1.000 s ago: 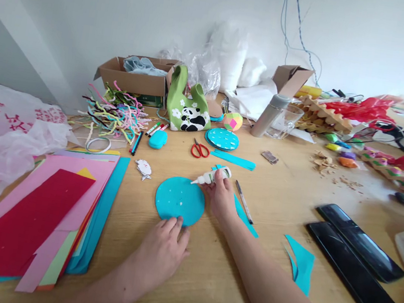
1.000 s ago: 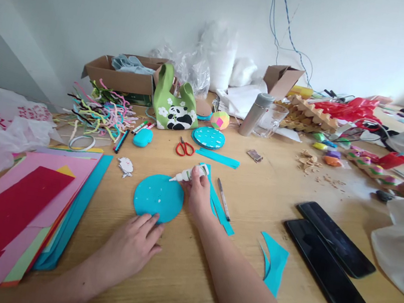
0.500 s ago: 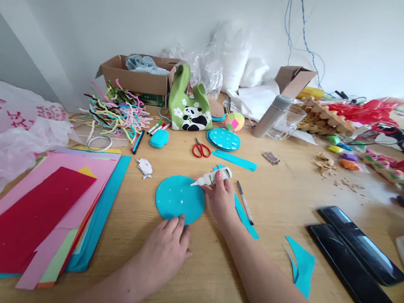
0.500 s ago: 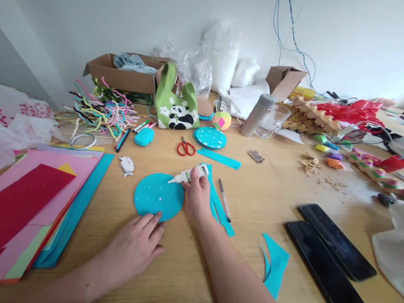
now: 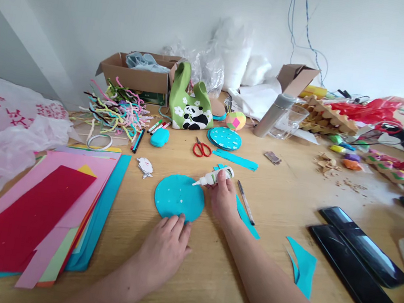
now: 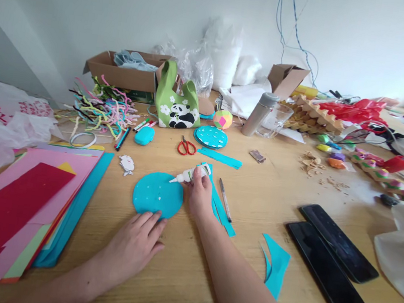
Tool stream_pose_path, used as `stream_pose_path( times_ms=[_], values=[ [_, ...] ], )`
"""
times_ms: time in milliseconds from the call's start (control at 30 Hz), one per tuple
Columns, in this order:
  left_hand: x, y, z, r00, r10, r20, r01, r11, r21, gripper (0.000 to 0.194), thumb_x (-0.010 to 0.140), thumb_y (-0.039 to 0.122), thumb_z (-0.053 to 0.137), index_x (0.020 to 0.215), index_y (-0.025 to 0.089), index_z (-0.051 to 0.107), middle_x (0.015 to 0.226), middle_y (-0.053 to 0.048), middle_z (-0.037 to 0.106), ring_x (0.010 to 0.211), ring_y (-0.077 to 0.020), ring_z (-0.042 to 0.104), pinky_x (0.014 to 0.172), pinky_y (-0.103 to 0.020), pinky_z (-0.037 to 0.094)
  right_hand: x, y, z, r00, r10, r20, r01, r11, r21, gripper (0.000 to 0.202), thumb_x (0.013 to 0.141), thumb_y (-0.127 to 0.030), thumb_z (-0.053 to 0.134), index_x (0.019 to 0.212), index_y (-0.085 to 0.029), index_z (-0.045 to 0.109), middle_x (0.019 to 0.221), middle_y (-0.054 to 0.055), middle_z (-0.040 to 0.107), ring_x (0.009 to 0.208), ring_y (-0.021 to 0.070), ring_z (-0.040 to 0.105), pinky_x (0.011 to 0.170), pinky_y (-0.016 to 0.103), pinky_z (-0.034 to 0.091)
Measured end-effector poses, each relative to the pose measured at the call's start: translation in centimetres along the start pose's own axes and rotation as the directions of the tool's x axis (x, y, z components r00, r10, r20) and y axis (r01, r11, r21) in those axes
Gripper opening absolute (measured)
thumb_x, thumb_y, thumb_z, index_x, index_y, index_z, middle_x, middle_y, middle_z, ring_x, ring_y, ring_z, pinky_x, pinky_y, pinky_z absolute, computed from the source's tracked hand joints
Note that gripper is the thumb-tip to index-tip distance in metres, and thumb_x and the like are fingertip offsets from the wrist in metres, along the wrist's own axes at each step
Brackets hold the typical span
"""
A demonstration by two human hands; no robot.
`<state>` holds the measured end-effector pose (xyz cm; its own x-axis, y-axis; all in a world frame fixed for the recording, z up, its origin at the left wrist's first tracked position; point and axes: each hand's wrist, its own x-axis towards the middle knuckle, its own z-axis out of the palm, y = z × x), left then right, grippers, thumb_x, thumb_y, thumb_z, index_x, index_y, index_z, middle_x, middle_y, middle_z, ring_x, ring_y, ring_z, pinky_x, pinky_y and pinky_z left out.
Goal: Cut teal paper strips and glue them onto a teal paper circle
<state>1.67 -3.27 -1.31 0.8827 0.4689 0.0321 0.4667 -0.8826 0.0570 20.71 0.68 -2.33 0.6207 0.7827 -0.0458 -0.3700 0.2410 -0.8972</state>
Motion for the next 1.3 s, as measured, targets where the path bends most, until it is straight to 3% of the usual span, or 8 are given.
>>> stream_pose_path(
  times_ms=[200,400,567,800,900,1100,1233,1300],
  values=[
    [0.0,-0.1,0.0,1.000,-0.003,-0.012,0.003,1.000,-0.030,0.039,0.090,0.033,0.055,0.123,0.012,0.058,0.127,-0.019,0.059,0.109,-0.0304,0.056,0.088,-0.045,0.047,0.0,-0.5,-0.1,1.000,0.005,-0.008,-0.004,1.000,0.024,0.036,0.073,-0.056,0.068,0.070,-0.022,0.055,0.066,-0.002,0.057,0.058,0.0129,0.054,0.051,0.025,0.046],
    [0.1,-0.3,0.0,0.999,0.002,-0.050,-0.003,1.000,-0.020,0.039,0.089,0.031,0.057,0.120,0.009,0.060,0.123,-0.018,0.061,0.105,-0.0305,0.056,0.087,-0.045,0.048,-0.3,-0.5,0.0,0.999,-0.003,0.051,0.001,0.999,0.034,0.031,0.066,-0.042,0.078,0.080,-0.019,0.062,0.077,0.001,0.066,0.074,0.0172,0.065,0.070,0.033,0.055],
    [0.2,-0.5,0.1,0.996,-0.002,-0.088,-0.001,0.999,-0.037,0.034,0.088,0.030,0.058,0.114,0.009,0.063,0.119,-0.015,0.064,0.102,-0.0286,0.057,0.087,-0.044,0.049,-0.3,-0.1,0.2,0.998,-0.039,0.045,0.044,0.991,-0.123,0.044,0.060,-0.033,0.082,0.094,-0.020,0.057,0.074,-0.004,0.064,0.071,0.0178,0.065,0.071,0.035,0.055],
    [0.2,-0.7,0.6,0.992,0.001,-0.125,-0.007,0.999,-0.049,0.023,0.088,0.025,0.057,0.105,0.012,0.066,0.116,-0.014,0.065,0.101,-0.0280,0.057,0.086,-0.043,0.049,1.7,1.0,1.3,0.995,-0.093,0.035,0.100,0.926,-0.365,0.042,0.061,-0.035,0.079,0.088,-0.021,0.050,0.070,-0.006,0.057,0.063,0.0142,0.055,0.057,0.025,0.045],
    [0.2,-0.8,0.8,0.991,-0.001,-0.134,-0.006,0.999,-0.053,0.020,0.087,0.024,0.058,0.101,0.013,0.067,0.115,-0.014,0.065,0.100,-0.0279,0.058,0.085,-0.043,0.049,2.3,1.4,1.4,0.982,-0.153,0.110,0.188,0.807,-0.560,0.035,0.066,-0.037,0.074,0.088,-0.022,0.052,0.075,-0.003,0.058,0.067,0.0168,0.055,0.060,0.027,0.043],
    [0.4,-0.9,1.0,0.987,0.014,-0.158,-0.023,0.998,-0.059,0.023,0.086,0.027,0.060,0.102,0.011,0.066,0.113,-0.013,0.065,0.097,-0.0273,0.058,0.081,-0.042,0.049,2.6,1.6,0.6,0.951,-0.165,0.260,0.302,0.338,-0.891,0.027,0.066,-0.027,0.071,0.087,-0.021,0.057,0.093,0.005,0.065,0.097,0.0263,0.053,0.081,0.036,0.039],
    [0.4,-0.9,1.2,0.982,0.005,-0.189,-0.018,0.998,-0.067,0.017,0.086,0.025,0.060,0.096,0.012,0.066,0.109,-0.012,0.066,0.095,-0.0261,0.057,0.079,-0.040,0.049,3.0,0.4,1.1,0.958,-0.071,0.279,0.288,0.202,-0.936,0.035,0.065,-0.035,0.075,0.092,-0.019,0.058,0.100,0.008,0.067,0.104,0.0309,0.052,0.084,0.039,0.038],
    [0.4,-0.9,1.5,0.975,0.006,-0.222,-0.021,0.998,-0.067,0.016,0.086,0.024,0.060,0.094,0.012,0.067,0.106,-0.012,0.066,0.093,-0.0255,0.057,0.078,-0.040,0.049,3.6,-0.5,2.2,0.951,-0.086,0.297,0.308,0.187,-0.933,0.037,0.069,-0.040,0.073,0.095,-0.019,0.058,0.104,0.011,0.066,0.105,0.0319,0.053,0.085,0.041,0.040]
  ],
)
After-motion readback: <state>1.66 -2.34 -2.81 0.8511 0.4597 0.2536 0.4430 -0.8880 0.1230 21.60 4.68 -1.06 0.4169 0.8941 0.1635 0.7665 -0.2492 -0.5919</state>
